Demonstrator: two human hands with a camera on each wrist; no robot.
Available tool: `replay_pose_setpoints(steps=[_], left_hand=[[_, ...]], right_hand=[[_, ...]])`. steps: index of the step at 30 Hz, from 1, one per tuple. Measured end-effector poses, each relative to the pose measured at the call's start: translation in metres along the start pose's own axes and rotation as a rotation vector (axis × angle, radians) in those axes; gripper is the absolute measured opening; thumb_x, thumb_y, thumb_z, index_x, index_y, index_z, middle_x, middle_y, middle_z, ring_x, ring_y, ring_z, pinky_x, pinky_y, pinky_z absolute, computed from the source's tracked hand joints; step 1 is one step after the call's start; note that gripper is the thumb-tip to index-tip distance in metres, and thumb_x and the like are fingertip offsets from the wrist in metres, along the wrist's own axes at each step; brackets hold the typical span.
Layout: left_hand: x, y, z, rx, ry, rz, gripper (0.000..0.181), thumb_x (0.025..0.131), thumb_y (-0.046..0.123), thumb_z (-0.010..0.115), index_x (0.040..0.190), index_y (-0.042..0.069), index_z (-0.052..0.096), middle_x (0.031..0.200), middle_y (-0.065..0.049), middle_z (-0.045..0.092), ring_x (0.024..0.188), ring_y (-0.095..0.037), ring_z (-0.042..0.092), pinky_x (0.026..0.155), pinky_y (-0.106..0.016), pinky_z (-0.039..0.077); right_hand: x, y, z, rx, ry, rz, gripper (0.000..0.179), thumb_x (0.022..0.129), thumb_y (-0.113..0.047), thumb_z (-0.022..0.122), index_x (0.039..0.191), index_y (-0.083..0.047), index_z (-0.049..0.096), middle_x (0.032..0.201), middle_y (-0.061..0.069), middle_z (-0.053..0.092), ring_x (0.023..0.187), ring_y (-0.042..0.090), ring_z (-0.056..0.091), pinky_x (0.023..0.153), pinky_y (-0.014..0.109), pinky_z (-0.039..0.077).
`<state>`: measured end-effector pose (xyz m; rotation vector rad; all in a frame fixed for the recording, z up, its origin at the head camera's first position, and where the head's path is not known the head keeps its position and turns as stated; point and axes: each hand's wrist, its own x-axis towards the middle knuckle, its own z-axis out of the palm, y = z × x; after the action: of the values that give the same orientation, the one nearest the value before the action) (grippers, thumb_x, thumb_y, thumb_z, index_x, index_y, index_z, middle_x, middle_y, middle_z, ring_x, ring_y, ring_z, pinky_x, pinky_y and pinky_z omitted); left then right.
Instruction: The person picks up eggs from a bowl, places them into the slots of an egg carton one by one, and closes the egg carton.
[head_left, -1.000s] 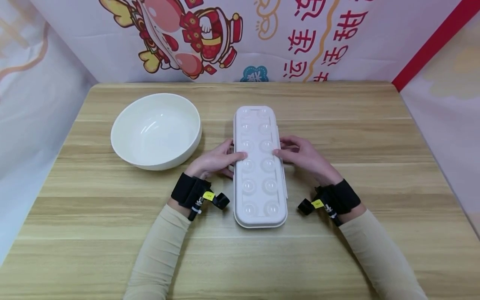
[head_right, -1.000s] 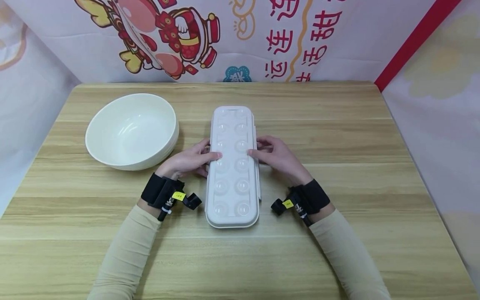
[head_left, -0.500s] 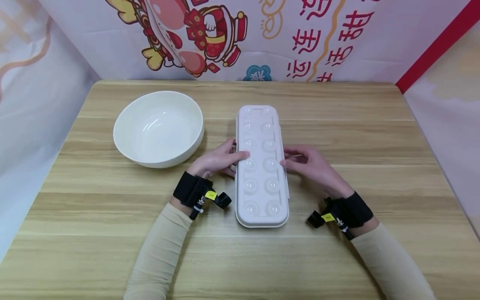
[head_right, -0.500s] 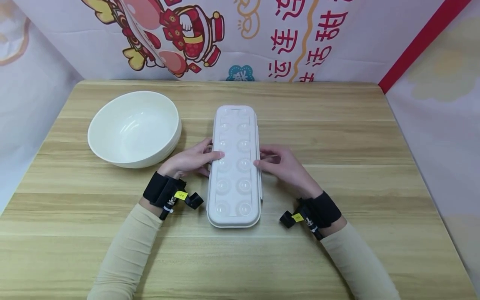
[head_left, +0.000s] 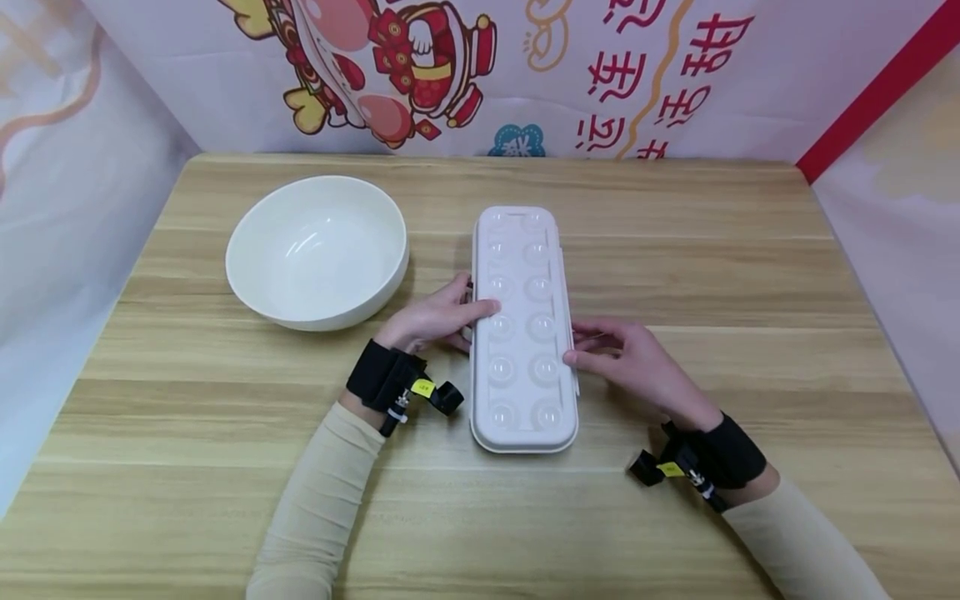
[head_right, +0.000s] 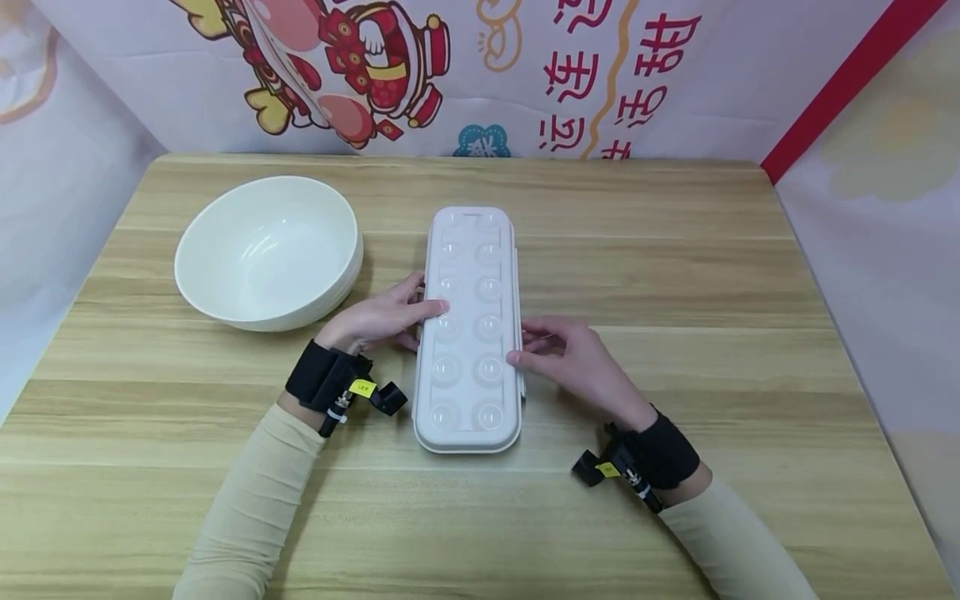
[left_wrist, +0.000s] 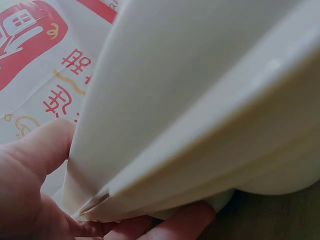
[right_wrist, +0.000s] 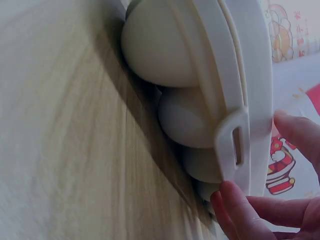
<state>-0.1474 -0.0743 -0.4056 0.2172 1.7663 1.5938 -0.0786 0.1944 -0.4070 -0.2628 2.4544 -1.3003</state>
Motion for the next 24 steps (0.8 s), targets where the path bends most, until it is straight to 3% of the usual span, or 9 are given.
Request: replay_pose_setpoints(steps=[8, 15, 24], left_hand=[[0.001, 0.0, 0.001, -0.001, 0.006, 0.009, 0.053, 0.096, 0.018, 0.046, 0.139, 0.011, 0.016, 0.117, -0.024, 0.054, 0.09, -0.032, 0.063, 0.069, -0.043, 0.056], [0.001, -0.002, 0.001, -0.023, -0.004, 0.041, 0.053, 0.095, 0.016, 0.047, 0.139, 0.011, 0.018, 0.115, -0.025, 0.056, 0.088, -0.033, 0.064, 0.067, -0.044, 0.056], [0.003, -0.003, 0.001, 0.003, 0.012, 0.026, 0.049, 0.095, 0.017, 0.048, 0.137, 0.011, 0.023, 0.111, -0.024, 0.059, 0.085, -0.032, 0.065, 0.066, -0.042, 0.057]], right_hand=[[-0.004, -0.007, 0.006, -0.006, 0.045, 0.005, 0.069, 0.072, -0.05, 0.07, 0.12, -0.003, 0.057, 0.105, 0.013, 0.068, 0.091, 0.019, 0.064, 0.08, 0.041, 0.053], [-0.002, -0.011, 0.01, 0.01, 0.032, 0.052, 0.072, 0.071, -0.052, 0.07, 0.122, -0.004, 0.054, 0.104, 0.012, 0.067, 0.093, 0.02, 0.062, 0.08, 0.041, 0.052], [-0.001, -0.009, 0.009, 0.004, 0.027, 0.075, 0.074, 0.07, -0.053, 0.07, 0.123, -0.005, 0.052, 0.105, 0.011, 0.066, 0.096, 0.021, 0.06, 0.079, 0.04, 0.051]])
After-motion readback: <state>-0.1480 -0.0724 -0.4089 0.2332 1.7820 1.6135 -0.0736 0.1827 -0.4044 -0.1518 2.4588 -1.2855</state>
